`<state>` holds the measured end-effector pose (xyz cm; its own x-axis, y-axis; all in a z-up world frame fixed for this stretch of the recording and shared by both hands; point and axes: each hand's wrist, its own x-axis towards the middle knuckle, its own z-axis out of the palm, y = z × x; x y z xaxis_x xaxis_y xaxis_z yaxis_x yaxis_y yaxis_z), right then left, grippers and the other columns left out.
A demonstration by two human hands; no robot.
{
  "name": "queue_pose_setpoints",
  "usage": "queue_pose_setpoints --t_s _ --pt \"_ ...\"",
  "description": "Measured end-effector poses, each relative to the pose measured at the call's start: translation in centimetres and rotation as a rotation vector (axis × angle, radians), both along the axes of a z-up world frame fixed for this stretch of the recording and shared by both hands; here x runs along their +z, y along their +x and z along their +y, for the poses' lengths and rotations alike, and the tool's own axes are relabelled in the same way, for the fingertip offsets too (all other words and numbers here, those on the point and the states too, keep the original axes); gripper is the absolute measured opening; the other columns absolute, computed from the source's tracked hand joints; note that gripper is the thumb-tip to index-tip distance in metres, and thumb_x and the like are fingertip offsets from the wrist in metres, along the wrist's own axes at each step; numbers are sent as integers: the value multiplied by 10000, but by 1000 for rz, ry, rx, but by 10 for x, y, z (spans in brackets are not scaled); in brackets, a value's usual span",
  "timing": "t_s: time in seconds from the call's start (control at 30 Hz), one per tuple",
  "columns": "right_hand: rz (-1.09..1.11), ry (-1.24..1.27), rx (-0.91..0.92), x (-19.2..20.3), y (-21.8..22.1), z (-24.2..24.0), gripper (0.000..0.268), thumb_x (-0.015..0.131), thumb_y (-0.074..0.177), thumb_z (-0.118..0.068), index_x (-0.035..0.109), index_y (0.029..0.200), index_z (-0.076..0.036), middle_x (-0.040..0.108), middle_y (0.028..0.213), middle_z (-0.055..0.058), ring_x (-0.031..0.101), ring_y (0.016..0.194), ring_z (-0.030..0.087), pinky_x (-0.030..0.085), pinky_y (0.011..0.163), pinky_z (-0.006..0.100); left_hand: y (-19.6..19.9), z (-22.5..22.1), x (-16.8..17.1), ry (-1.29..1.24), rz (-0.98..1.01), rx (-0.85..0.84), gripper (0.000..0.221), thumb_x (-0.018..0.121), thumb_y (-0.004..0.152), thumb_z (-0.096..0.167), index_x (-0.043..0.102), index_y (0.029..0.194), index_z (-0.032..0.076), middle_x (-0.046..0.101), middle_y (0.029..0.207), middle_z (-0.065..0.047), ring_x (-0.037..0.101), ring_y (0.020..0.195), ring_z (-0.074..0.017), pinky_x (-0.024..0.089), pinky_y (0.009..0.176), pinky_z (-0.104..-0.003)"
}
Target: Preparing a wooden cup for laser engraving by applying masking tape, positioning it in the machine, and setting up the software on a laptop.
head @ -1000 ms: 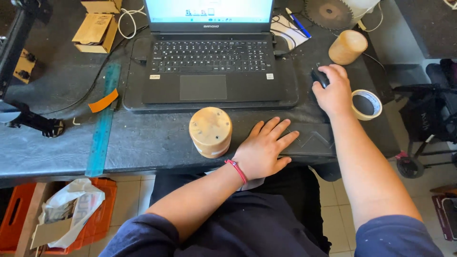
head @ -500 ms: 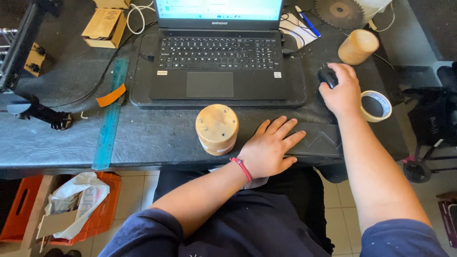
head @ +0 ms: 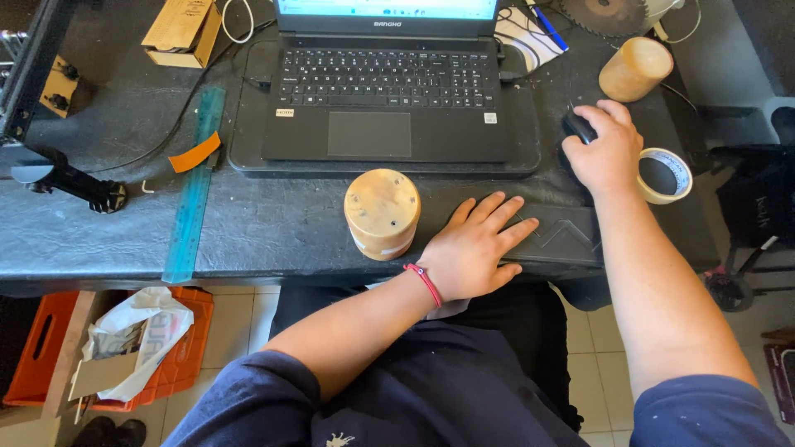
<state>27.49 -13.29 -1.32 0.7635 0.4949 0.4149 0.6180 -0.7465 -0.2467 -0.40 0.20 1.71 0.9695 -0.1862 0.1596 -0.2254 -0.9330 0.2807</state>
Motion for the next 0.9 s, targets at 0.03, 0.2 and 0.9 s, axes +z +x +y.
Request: queue_pose_setpoints --t_s 0.03,0.2,0.9 --pt "-19 7 9 -2 2 -1 429 652 827 -229 720 1250 -219 560 1327 96 590 1155 394 467 947 485 0 -1 0 23 -18 9 683 578 923 487 382 1509 197 330 1574 -152 283 1485 -369 299 1161 -558" --pt "36 -15 -13 6 -5 1 444 633 829 -248 716 1265 -254 540 1359 71 583 1167 384 442 957 462 1 0 -4 18 -26 7 692 572 926 490 366 1521 202 323 1580 -151 282 1485 -374 291 1160 -567" --pt "107 -46 -19 10 -8 1 451 632 866 -219 698 1312 -217 499 1400 98 547 1181 410 416 941 468 1 -2 -10 15 -62 12 697 587 918 486 378 1518 198 342 1569 -155 294 1484 -376 301 1157 -572"
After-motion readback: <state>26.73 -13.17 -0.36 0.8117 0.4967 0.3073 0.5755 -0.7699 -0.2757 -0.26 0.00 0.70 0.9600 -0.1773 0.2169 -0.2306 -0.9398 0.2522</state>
